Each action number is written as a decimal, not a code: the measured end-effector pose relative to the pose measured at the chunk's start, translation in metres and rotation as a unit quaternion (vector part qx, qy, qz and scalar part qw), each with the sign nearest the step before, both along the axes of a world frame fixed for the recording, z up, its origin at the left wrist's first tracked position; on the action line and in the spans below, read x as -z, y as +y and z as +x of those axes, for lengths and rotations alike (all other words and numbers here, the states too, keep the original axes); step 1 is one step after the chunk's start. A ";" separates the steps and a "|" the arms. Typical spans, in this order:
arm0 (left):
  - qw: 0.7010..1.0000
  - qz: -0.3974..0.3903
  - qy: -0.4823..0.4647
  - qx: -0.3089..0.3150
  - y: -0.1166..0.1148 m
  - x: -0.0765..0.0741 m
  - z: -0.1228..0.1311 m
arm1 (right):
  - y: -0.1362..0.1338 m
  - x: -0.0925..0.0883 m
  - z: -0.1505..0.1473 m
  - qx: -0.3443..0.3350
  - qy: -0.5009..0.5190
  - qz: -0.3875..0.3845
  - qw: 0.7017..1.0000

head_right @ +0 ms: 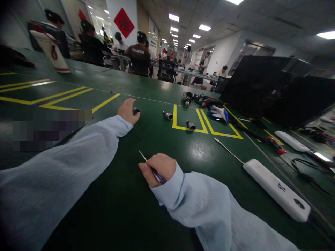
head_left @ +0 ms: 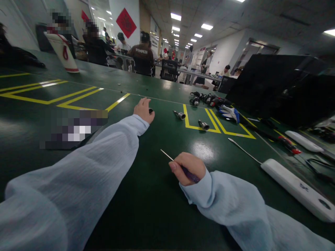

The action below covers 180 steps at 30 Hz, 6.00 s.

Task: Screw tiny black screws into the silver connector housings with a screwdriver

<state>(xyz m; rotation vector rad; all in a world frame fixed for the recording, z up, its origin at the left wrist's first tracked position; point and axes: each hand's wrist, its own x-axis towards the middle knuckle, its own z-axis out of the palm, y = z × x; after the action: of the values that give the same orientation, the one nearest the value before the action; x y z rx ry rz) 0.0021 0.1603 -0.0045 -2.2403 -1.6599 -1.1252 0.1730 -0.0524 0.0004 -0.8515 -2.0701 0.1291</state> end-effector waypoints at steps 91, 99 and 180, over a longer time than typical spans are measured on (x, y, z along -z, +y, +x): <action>0.880 -0.259 -0.205 0.342 -0.157 -0.010 -0.004 | -0.023 -0.023 0.032 0.141 0.126 -0.326 0.926; 0.759 -0.424 -0.396 0.296 -0.179 -0.025 0.002 | -0.025 -0.016 0.023 0.109 0.275 -0.354 0.887; 0.844 -0.358 -0.293 0.271 -0.196 -0.028 0.014 | -0.039 -0.024 0.000 -0.039 -0.099 0.040 0.994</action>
<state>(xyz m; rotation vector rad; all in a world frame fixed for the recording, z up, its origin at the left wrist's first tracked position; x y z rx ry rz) 0.0163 -0.0360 0.0236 -3.2357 -1.9489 -1.6570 0.1732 -0.0918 0.0242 -0.7613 -2.2790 0.0037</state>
